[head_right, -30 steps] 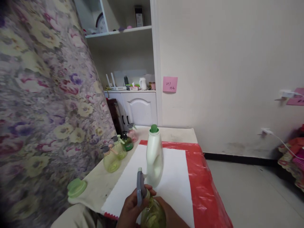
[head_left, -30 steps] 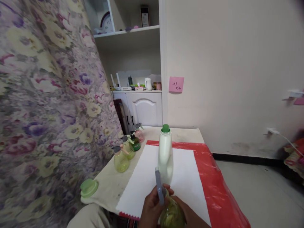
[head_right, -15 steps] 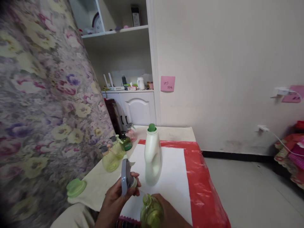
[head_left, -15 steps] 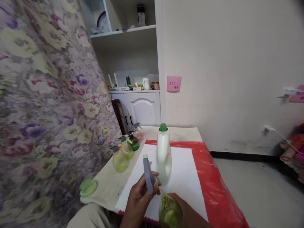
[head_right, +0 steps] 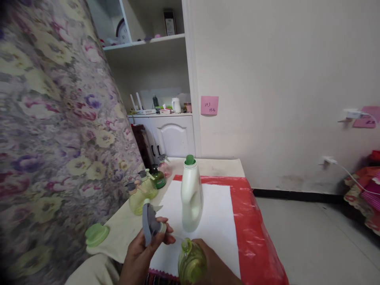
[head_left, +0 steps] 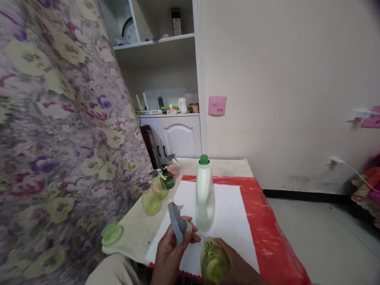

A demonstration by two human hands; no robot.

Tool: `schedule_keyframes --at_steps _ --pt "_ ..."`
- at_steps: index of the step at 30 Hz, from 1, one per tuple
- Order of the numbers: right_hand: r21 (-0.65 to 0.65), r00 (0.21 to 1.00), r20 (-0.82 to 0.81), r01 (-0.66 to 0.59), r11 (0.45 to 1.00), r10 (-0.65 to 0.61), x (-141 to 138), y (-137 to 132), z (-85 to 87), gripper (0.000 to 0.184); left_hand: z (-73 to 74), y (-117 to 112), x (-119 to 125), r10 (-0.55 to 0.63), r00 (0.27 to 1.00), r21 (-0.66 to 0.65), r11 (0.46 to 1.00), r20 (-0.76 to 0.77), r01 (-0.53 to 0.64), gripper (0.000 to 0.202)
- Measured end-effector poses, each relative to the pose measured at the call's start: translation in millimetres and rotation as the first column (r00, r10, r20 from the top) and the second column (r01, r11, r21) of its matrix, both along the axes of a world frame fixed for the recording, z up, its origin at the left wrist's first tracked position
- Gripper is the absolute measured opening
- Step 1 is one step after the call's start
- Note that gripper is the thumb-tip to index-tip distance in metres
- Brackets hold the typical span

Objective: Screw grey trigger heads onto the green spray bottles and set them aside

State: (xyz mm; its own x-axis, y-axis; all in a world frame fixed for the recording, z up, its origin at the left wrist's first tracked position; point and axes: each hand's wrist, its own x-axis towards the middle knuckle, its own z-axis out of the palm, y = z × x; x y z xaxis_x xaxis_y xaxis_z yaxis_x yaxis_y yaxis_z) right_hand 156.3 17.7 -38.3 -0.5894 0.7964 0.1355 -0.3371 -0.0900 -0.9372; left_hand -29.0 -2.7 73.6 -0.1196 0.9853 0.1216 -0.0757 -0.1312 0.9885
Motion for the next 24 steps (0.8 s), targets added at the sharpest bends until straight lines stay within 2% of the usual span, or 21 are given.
schedule_keyframes --at_steps 4,9,14,18,24 --pt "-0.025 1.000 0.020 0.008 1.000 -0.008 0 -1 1.6 0.084 0.0 0 -4 -0.049 0.999 -0.011 0.999 -0.016 0.048 0.038" --pt "-0.028 1.000 0.020 0.024 0.999 -0.024 1 0 0.2 0.083 -1.4 0 -4 -0.054 0.998 0.009 0.998 -0.031 0.055 0.034" --pt "-0.014 0.997 0.066 0.041 0.999 -0.040 4 2 -1.5 0.082 -2.0 -1 -1 -0.128 0.990 0.010 0.992 -0.062 0.128 0.032" --pt "-0.001 0.993 0.101 0.058 0.998 -0.058 5 2 -2.4 0.082 -3.3 -2 0 -0.098 0.994 0.016 0.995 -0.051 0.099 0.031" --pt "-0.004 0.984 0.162 0.081 0.997 -0.079 5 1 11.3 0.079 -6.7 -4 -2 -0.097 0.995 0.032 0.995 -0.031 0.098 0.031"
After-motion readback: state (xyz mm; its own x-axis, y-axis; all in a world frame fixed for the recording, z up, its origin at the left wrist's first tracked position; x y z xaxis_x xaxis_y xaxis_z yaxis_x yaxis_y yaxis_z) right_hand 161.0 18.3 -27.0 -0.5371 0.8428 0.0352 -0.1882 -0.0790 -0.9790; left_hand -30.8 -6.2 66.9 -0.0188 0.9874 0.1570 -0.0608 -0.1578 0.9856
